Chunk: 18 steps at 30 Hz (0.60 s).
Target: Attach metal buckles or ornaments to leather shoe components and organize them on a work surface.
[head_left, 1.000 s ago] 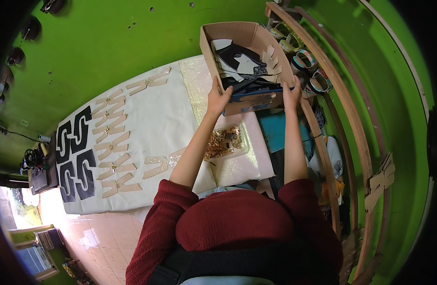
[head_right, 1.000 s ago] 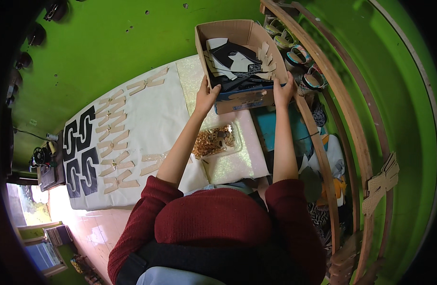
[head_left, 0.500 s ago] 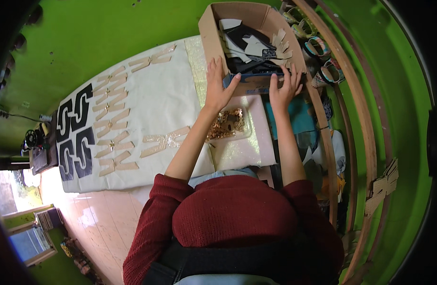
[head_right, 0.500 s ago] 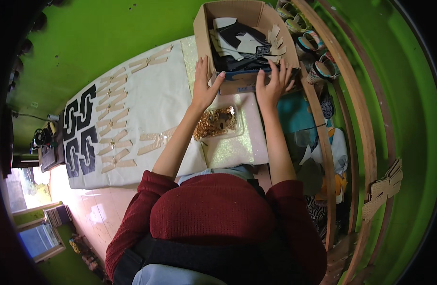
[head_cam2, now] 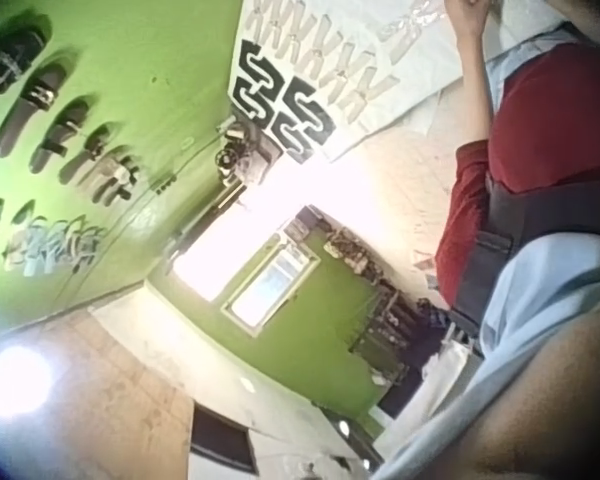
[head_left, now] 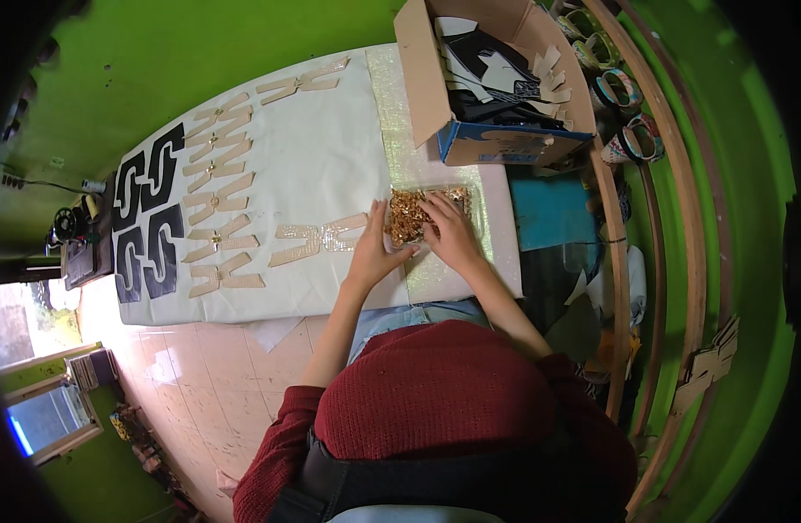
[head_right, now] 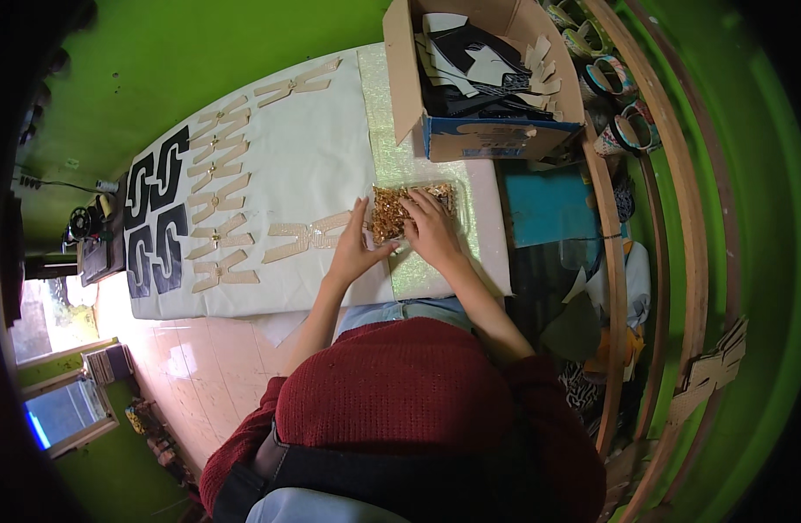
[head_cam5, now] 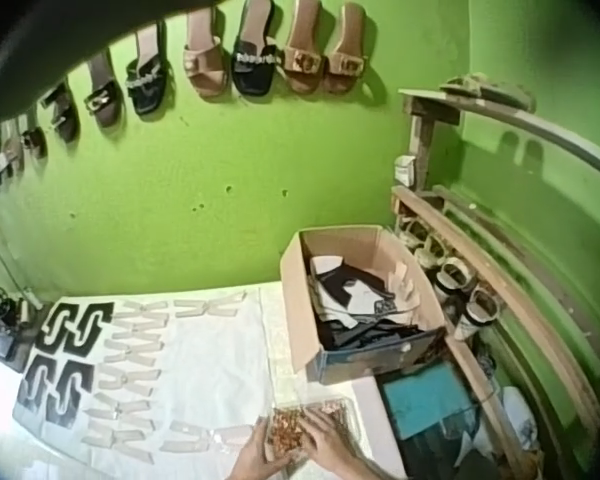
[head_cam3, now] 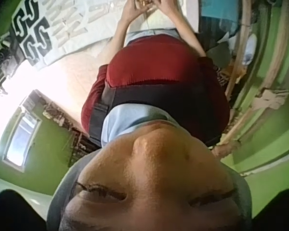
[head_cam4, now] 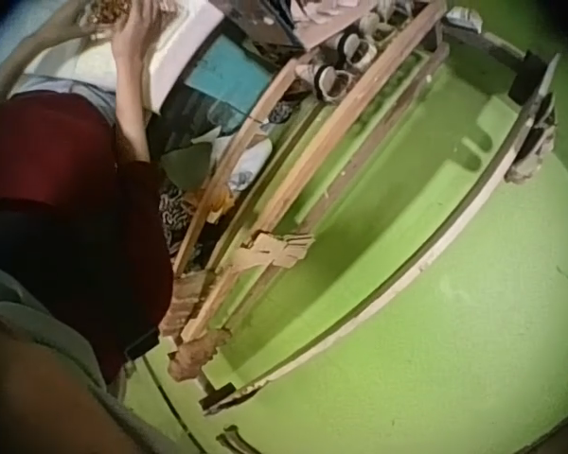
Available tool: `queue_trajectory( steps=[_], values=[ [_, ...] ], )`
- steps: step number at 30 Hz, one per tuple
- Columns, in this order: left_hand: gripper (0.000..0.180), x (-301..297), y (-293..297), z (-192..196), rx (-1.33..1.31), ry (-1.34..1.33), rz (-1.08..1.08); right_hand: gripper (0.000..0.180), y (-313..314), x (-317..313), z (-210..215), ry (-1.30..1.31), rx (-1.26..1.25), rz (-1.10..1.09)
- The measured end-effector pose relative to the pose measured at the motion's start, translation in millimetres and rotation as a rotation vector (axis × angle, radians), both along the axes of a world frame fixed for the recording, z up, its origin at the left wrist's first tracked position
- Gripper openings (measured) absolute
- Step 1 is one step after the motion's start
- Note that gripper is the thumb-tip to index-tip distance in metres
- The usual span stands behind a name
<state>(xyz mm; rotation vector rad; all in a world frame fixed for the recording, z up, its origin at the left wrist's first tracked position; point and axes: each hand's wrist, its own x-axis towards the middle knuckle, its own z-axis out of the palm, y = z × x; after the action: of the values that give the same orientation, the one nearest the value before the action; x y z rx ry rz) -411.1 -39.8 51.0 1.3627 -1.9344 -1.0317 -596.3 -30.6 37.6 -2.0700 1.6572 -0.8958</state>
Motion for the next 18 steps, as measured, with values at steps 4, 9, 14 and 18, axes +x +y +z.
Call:
queue_trajectory(
  steps=[4, 9, 14, 18],
  values=[
    [0.096, -4, 5, -14, 0.058, -0.04, 0.02, 0.051, 2, 3, -1, 0.09, 0.077, 0.009],
    [0.091, -18, 3, -27, 0.005, 0.044, -0.009, 0.053, 2, -13, 3, 0.118, 0.086, 0.011],
    [0.09, -36, 1, -21, -0.043, 0.037, -0.012, 0.051, 1, -38, 5, 0.038, 0.087, -0.027],
    [0.087, -37, 3, -16, -0.051, 0.032, -0.019, 0.043, -4, -47, 9, -0.158, 0.101, -0.105]
  ],
)
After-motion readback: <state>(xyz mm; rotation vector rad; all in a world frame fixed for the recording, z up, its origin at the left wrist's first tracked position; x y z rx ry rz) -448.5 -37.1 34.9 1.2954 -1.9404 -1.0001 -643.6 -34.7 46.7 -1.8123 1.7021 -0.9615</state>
